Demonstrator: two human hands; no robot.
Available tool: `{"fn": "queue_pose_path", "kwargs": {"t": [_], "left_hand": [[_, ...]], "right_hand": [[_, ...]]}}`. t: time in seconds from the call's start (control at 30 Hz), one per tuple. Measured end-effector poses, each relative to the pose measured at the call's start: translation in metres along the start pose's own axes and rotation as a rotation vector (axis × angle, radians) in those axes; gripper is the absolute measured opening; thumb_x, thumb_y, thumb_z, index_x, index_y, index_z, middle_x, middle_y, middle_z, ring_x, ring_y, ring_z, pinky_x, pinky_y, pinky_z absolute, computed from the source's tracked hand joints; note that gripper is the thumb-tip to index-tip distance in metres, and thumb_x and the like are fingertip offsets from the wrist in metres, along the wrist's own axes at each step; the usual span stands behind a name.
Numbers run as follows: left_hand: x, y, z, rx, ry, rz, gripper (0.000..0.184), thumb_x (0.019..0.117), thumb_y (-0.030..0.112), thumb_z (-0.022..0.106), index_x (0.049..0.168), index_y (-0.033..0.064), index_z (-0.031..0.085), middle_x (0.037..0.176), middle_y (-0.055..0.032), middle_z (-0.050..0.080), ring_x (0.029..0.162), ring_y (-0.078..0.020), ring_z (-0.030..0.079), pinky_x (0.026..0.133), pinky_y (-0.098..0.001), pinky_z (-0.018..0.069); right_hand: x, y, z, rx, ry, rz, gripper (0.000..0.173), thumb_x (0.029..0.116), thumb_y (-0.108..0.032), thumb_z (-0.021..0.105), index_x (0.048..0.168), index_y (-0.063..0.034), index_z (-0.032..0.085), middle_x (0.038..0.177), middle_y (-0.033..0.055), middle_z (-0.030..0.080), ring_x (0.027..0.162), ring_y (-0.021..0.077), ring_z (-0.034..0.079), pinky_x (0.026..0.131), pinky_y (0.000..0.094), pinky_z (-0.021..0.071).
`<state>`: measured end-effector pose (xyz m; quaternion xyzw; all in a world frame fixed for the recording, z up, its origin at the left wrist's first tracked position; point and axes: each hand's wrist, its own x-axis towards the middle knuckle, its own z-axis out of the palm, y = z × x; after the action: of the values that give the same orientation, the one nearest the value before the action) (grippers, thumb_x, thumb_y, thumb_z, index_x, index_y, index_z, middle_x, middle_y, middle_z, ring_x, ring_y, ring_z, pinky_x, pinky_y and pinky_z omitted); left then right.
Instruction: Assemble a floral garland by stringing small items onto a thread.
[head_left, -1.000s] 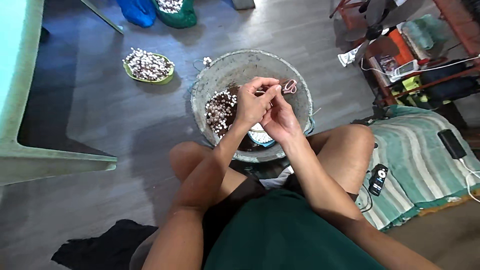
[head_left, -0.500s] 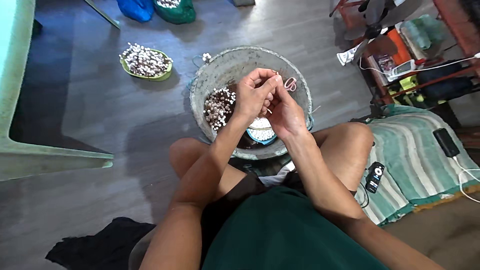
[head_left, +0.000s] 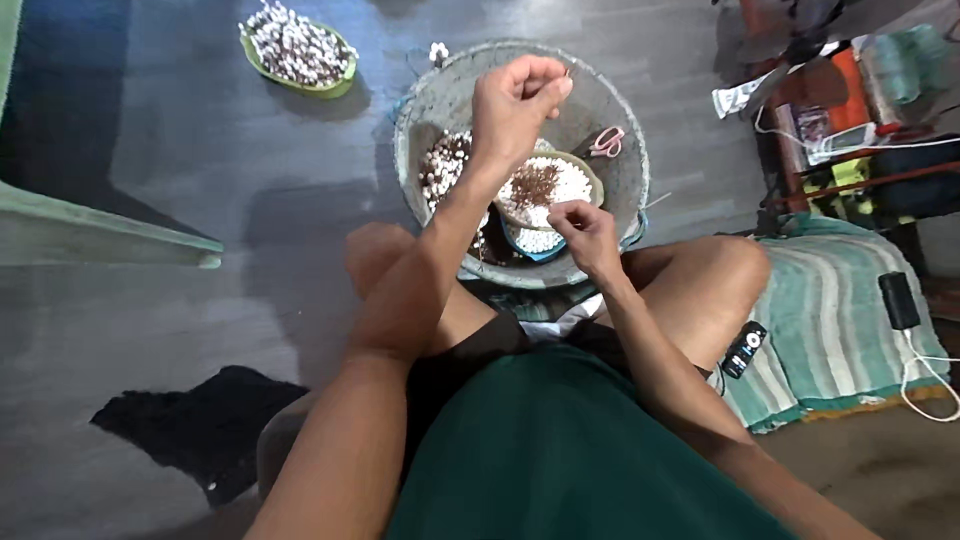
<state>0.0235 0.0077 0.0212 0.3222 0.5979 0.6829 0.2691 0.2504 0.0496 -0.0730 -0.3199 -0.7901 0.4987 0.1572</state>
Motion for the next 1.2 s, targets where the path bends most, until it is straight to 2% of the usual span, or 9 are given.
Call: {"fn": "queue_pose_path", "kwargs": {"t": [0.1, 0.27, 0.37, 0.47, 0.57, 0.7, 0.87, 1.03, 1.2], "left_hand": [[0.006, -0.001, -0.006, -0.019, 0.001, -0.003, 0.020, 0.0943, 0.006, 0.072, 0.112, -0.0037, 0.071, 0.098, -0.0099, 0.075, 0.082, -0.0166, 0.073, 0.077, -0.0336, 0.0638], [0.013, -0.006, -0.012, -0.092, -0.002, 0.033, 0.019, 0.0960, 0.002, 0.068, 0.113, -0.0056, 0.069, 0.097, -0.0102, 0.074, 0.081, -0.0169, 0.073, 0.076, -0.0335, 0.0635], [0.017, -0.008, -0.019, -0.103, -0.007, 0.008, 0.020, 0.0975, 0.002, 0.066, 0.116, -0.0058, 0.068, 0.097, -0.0108, 0.073, 0.080, -0.0173, 0.072, 0.076, -0.0331, 0.0634], [0.020, -0.008, -0.026, -0.100, -0.001, -0.018, 0.018, 0.0986, 0.003, 0.065, 0.115, -0.0049, 0.068, 0.096, -0.0105, 0.073, 0.079, -0.0171, 0.072, 0.072, -0.0320, 0.0627], [0.023, -0.007, -0.031, -0.101, 0.015, -0.031, 0.017, 0.0988, 0.004, 0.065, 0.113, -0.0045, 0.067, 0.094, -0.0103, 0.072, 0.078, -0.0175, 0.071, 0.072, -0.0319, 0.0626], [0.024, -0.008, -0.033, -0.095, 0.011, -0.043, 0.020, 0.0996, 0.006, 0.065, 0.116, -0.0046, 0.067, 0.095, -0.0109, 0.073, 0.077, -0.0180, 0.071, 0.071, -0.0326, 0.0623], [0.022, -0.009, -0.031, -0.100, 0.023, -0.066, 0.020, 0.0986, 0.005, 0.066, 0.116, -0.0050, 0.067, 0.094, -0.0106, 0.073, 0.076, -0.0168, 0.071, 0.070, -0.0315, 0.0623], [0.019, -0.010, -0.027, -0.075, 0.006, -0.069, 0.019, 0.0986, 0.005, 0.066, 0.115, -0.0044, 0.067, 0.096, -0.0106, 0.073, 0.076, -0.0164, 0.072, 0.069, -0.0306, 0.0626], [0.020, -0.012, -0.030, -0.062, 0.003, -0.055, 0.020, 0.1001, 0.006, 0.065, 0.117, -0.0043, 0.066, 0.095, -0.0102, 0.073, 0.075, -0.0171, 0.071, 0.068, -0.0314, 0.0625]], "right_hand": [[0.015, 0.027, 0.036, -0.272, -0.263, -0.089, 0.021, 0.0946, -0.010, 0.072, 0.116, -0.0108, 0.072, 0.109, 0.0093, 0.071, 0.088, 0.0224, 0.072, 0.077, 0.0446, 0.0632], [0.044, 0.060, 0.100, -0.575, -0.549, -0.127, 0.040, 0.0932, -0.010, 0.069, 0.132, -0.0192, 0.068, 0.123, 0.0117, 0.068, 0.105, 0.0317, 0.070, 0.089, 0.0566, 0.0584], [0.052, 0.076, 0.125, -0.637, -0.641, -0.151, 0.046, 0.0921, -0.008, 0.070, 0.135, -0.0224, 0.067, 0.130, 0.0110, 0.066, 0.111, 0.0334, 0.069, 0.090, 0.0581, 0.0580], [0.055, 0.084, 0.136, -0.654, -0.676, -0.196, 0.036, 0.0963, -0.014, 0.068, 0.131, -0.0213, 0.070, 0.129, 0.0109, 0.067, 0.113, 0.0324, 0.068, 0.093, 0.0557, 0.0575], [0.056, 0.086, 0.137, -0.664, -0.653, -0.274, 0.026, 0.1025, -0.018, 0.059, 0.125, -0.0182, 0.073, 0.127, 0.0097, 0.068, 0.118, 0.0304, 0.066, 0.098, 0.0516, 0.0560], [0.055, 0.084, 0.128, -0.559, -0.418, -0.303, 0.028, 0.1055, -0.018, 0.054, 0.126, -0.0122, 0.073, 0.123, 0.0104, 0.071, 0.113, 0.0288, 0.069, 0.098, 0.0490, 0.0563], [0.053, 0.085, 0.118, -0.204, -0.123, -0.123, 0.029, 0.1057, -0.026, 0.057, 0.121, -0.0094, 0.075, 0.115, 0.0092, 0.073, 0.107, 0.0203, 0.070, 0.096, 0.0416, 0.0570], [0.052, 0.087, 0.117, -0.087, -0.088, 0.010, 0.027, 0.1050, -0.025, 0.059, 0.118, -0.0085, 0.076, 0.118, 0.0079, 0.074, 0.107, 0.0168, 0.071, 0.098, 0.0402, 0.0562], [0.050, 0.083, 0.106, 0.164, 0.012, 0.183, 0.026, 0.1041, -0.020, 0.061, 0.119, -0.0028, 0.073, 0.113, 0.0102, 0.074, 0.094, 0.0171, 0.073, 0.086, 0.0373, 0.0610]]}}
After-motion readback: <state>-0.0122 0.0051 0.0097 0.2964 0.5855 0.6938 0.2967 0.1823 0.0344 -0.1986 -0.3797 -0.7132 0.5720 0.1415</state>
